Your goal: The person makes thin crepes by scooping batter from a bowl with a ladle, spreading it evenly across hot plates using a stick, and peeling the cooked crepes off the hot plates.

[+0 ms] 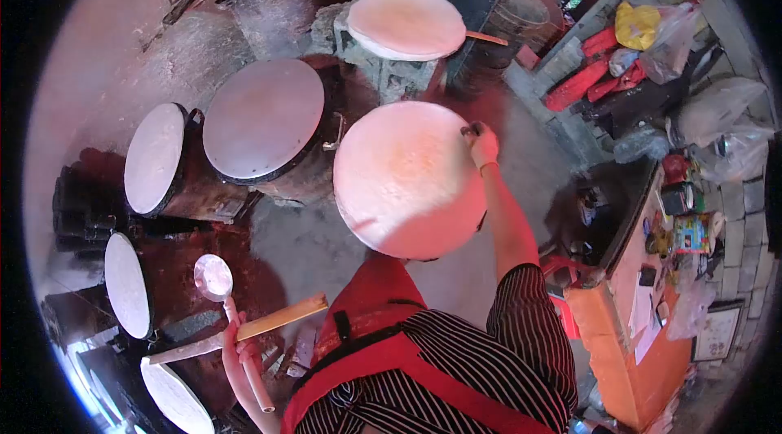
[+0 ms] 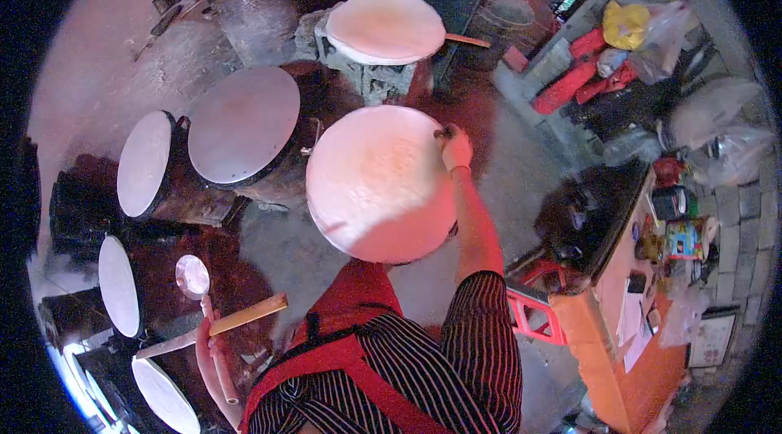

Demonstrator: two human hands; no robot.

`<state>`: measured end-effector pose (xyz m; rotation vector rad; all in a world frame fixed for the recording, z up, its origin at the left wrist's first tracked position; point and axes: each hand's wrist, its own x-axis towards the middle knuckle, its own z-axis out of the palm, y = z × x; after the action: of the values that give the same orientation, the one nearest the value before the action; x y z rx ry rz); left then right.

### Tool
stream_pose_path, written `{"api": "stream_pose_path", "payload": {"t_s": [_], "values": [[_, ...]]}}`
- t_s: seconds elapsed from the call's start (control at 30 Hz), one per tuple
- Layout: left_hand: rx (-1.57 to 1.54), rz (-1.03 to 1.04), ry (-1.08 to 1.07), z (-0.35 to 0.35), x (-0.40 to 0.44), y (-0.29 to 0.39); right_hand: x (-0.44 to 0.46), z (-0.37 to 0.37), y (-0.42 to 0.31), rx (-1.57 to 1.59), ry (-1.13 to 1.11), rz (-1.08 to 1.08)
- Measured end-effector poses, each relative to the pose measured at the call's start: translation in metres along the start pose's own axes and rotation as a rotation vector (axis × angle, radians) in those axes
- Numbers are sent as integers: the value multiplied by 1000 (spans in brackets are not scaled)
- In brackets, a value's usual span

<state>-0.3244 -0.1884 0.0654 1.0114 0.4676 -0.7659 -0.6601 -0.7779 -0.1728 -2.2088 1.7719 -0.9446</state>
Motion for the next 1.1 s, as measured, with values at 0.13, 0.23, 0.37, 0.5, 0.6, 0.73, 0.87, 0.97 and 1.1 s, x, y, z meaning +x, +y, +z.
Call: {"api": "stream_pose_path", "payload": {"t_s": [0.13, 0.23, 0.37, 0.5, 0.6, 0.73, 0.87, 0.97, 1.1], "values": [[101, 31, -70, 14, 9, -4, 24, -2, -13, 172, -226, 113], [-224, -277, -265, 15, 20, 2, 38, 4, -11, 305, -275, 132], [-255, -281, -41, 36, 30, 6, 59, 11, -8, 313, -525, 29], [-319, -480, -223, 28, 61, 16, 60, 19, 14, 470, -480, -17], [-197, -464, -306, 21, 76, 24, 47, -28, -23, 875, -405, 211], [-148, -436, -253, 18, 103, 36, 49, -144, -140, 942, -405, 178], [-79, -421, -271, 11, 114, 43, 133, -173, -124, 1278, -541, 485], [-70, -431, -281, 6, 128, 41, 183, -199, -204, 63, -71, -22], [-146, -464, -291, 4, 125, 38, 221, -230, -269, -132, 438, -642]]}}
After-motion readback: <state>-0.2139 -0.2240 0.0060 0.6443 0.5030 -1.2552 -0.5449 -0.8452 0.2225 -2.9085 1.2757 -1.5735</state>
